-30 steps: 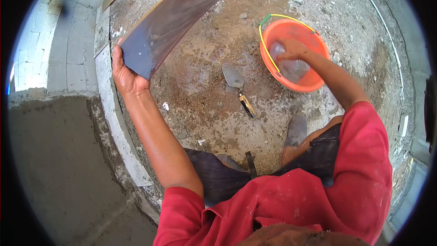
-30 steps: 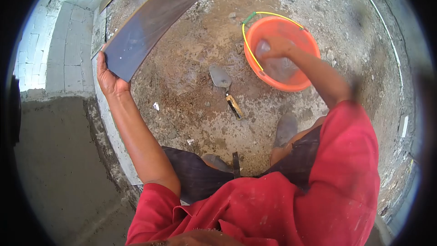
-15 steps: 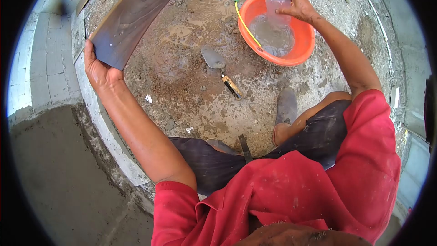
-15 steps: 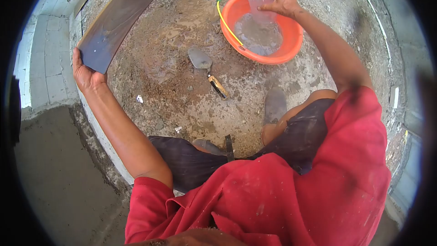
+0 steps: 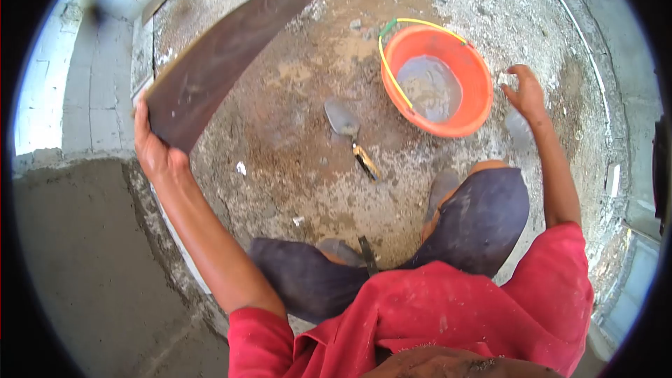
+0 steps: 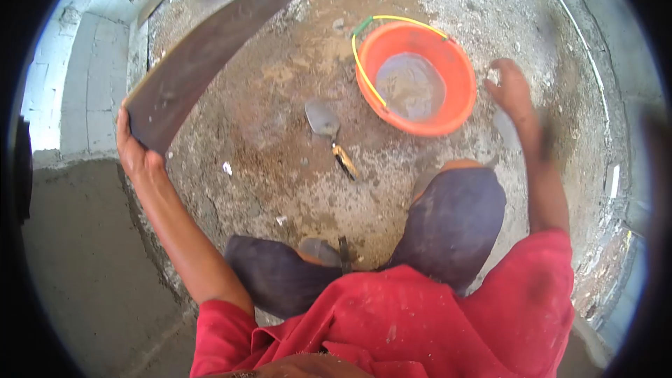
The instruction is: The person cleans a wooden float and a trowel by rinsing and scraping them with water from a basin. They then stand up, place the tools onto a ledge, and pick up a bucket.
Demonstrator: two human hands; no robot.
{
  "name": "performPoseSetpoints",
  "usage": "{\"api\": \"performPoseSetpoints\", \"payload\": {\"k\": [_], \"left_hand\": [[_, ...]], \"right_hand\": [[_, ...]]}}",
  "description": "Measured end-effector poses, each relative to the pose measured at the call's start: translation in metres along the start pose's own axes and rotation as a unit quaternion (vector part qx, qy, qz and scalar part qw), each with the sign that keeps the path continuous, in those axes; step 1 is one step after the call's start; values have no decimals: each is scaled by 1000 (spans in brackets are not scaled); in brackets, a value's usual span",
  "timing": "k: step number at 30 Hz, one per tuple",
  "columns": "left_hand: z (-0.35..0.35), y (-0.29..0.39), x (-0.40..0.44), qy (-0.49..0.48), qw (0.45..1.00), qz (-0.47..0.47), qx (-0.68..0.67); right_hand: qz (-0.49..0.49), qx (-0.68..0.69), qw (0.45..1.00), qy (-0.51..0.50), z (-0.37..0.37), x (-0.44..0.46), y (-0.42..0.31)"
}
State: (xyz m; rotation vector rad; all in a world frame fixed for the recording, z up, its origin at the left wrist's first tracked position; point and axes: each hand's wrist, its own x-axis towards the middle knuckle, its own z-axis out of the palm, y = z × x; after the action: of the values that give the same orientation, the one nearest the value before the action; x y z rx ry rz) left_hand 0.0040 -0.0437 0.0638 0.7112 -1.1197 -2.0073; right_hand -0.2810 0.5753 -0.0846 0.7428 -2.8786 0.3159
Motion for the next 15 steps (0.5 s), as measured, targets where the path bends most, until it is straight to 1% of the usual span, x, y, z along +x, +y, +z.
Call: {"api": "performPoseSetpoints", "payload": {"k": [2,3,4,5,6,7,9,11,13,15], "left_hand": [[-8,0,-2,10,1000,5,10],[-14,-3,-3,19,1000,3,17],[-18,-9,-5,21,999,11,25],[-24,-14,-7,26,999,18,34],[-28,-19,-9,34,998,22,45],[-29,-22,-15,50,997,12,49],[-30,-21,-21,57,997,-3,49],[-27,-23,-21,59,997,-11,54],[-22,-28,-17,57,996,-13,60],[-13,-34,-14,58,996,-14,65]], "right_hand": [[-2,94,994,-47,21,16,-64],[-55,109,986,-109,56,24,-71],[-86,37,966,-241,86,30,-83],[-118,-35,921,-371,112,34,-98],[-137,-100,878,-448,134,34,-113],[-160,-164,820,-525,154,27,-126],[-240,-140,833,-478,197,22,-141],[-338,-140,775,-515,199,48,-167],[-392,-125,810,-417,207,69,-171],[-344,-65,878,-327,236,93,-132]]}}
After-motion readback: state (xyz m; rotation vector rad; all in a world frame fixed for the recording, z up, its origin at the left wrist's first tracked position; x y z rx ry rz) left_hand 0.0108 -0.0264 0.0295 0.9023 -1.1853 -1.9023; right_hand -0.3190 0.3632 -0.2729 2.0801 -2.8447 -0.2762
